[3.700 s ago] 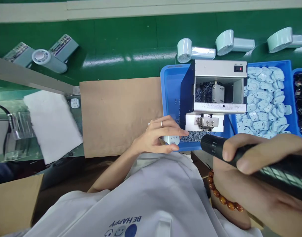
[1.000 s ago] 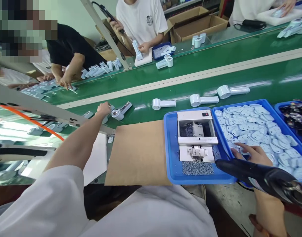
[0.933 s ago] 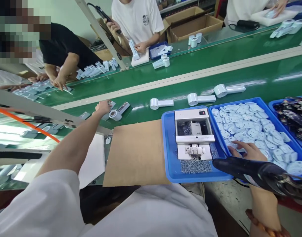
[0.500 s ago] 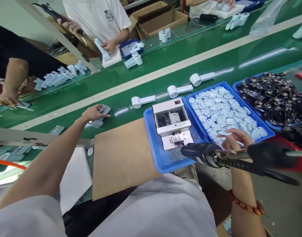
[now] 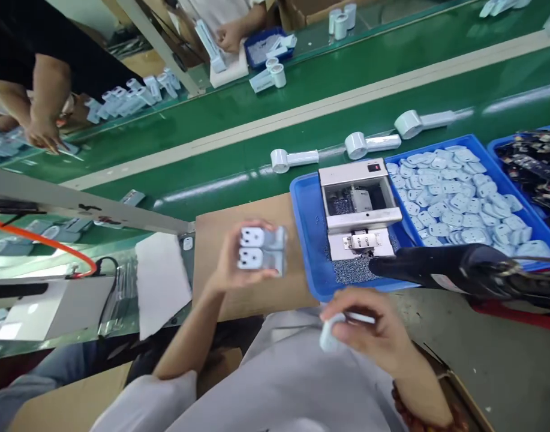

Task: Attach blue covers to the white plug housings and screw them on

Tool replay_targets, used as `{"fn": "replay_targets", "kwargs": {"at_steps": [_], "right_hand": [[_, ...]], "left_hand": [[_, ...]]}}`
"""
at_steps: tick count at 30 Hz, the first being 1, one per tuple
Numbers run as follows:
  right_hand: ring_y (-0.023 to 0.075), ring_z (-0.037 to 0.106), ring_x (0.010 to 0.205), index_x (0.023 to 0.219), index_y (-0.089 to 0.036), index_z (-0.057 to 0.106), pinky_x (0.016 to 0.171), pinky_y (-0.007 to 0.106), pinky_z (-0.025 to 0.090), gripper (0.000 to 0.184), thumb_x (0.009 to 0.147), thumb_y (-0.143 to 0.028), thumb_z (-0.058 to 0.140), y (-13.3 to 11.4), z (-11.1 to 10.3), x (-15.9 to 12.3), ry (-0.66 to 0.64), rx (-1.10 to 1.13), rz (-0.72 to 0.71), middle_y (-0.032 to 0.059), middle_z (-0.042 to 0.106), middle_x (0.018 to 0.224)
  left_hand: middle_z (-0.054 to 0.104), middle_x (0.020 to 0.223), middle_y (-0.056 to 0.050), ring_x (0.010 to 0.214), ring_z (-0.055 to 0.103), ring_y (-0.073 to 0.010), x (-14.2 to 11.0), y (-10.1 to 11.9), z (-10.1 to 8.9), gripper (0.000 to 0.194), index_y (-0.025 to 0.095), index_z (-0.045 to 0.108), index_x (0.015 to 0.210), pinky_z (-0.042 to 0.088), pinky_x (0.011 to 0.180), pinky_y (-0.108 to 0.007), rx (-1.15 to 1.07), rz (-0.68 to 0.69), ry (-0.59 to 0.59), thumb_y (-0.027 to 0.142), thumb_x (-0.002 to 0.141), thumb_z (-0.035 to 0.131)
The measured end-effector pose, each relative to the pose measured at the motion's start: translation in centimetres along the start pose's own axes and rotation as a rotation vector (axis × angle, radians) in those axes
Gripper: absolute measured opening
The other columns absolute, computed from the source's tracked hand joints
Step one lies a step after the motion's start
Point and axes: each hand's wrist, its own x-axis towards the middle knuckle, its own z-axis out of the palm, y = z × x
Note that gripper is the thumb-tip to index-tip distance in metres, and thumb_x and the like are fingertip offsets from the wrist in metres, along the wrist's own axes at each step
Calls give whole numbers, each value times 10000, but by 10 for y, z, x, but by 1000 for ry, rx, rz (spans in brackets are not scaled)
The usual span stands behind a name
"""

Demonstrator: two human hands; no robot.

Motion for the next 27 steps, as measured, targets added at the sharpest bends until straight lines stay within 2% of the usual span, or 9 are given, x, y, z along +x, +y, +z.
{"fn": "replay_targets", "kwargs": {"at_steps": [2, 4, 8, 11, 14, 17, 20, 23, 27], "right_hand": [[128, 687, 699, 1136, -205, 865, 619, 169, 554, 248, 1208, -442, 854, 9, 30, 21, 110, 34, -16, 62, 711, 927], [94, 635, 693, 1139, -193, 812, 610, 150, 520, 252, 1207, -429, 868, 17, 48, 40, 203, 28, -19, 49, 707, 987], [69, 589, 731, 1023, -150, 751, 636, 129, 501, 321, 1118, -373, 960, 17, 61, 68, 253, -65, -3, 48, 679, 1024], [79, 598, 763, 946, -143, 724, 658, 117, 521, 381, 1033, -367, 1019, 9, 66, 75, 211, -107, 13, 30, 606, 939], [88, 602, 740, 970, -152, 717, 641, 123, 542, 359, 1064, -385, 973, 5, 72, 75, 161, -119, 57, 15, 559, 885], [77, 569, 717, 996, -158, 676, 609, 105, 504, 355, 1080, -371, 948, 7, 75, 75, 148, -116, 88, -1, 523, 859], [79, 591, 791, 1070, -179, 589, 686, 111, 554, 404, 1017, -322, 963, 12, 71, 72, 173, -82, 88, -3, 557, 944], [97, 611, 820, 1093, -190, 493, 720, 174, 602, 328, 1013, -308, 788, 12, 63, 63, 175, -23, 73, 21, 583, 1068], [90, 670, 858, 1085, -175, 632, 775, 162, 607, 119, 1174, -246, 667, 0, 55, 47, 219, -104, 57, 40, 611, 1090]], "left_hand": [[765, 1503, -136, 1386, 822, -338, -23, 8, 37, 929, 367, 521, 1728, 719, 1172, -541, -80, -32, 4, 603, 998, 1045], [739, 1538, -150, 1440, 791, -347, -39, 10, 62, 907, 361, 494, 1731, 712, 1198, -569, -114, -51, 27, 515, 1018, 1034], [692, 1563, -161, 1455, 758, -356, -52, 7, 86, 971, 383, 373, 1763, 698, 1204, -639, -134, -45, 87, 333, 1007, 981], [694, 1528, -125, 1400, 773, -344, -53, 5, 94, 1161, 433, 239, 1810, 657, 1248, -709, -112, 35, 99, 257, 941, 990], [687, 1490, -121, 1352, 778, -342, -52, 3, 98, 1282, 449, 138, 1832, 687, 1172, -684, -83, 114, 112, 187, 900, 979], [657, 1516, -121, 1363, 775, -340, -54, 1, 98, 1213, 471, 195, 1781, 718, 1117, -629, -83, 123, 118, 178, 901, 976], [627, 1564, -113, 1343, 779, -311, -53, -3, 98, 1058, 472, 287, 1667, 717, 1108, -592, -93, 141, 115, 210, 914, 982], [610, 1609, -109, 1326, 763, -294, -49, -7, 100, 936, 455, 349, 1516, 691, 1110, -580, -101, 156, 110, 204, 897, 1005], [631, 1576, -91, 1255, 757, -297, -44, -9, 106, 878, 447, 362, 1397, 677, 1076, -594, -67, 155, 138, 267, 868, 1038]]}}
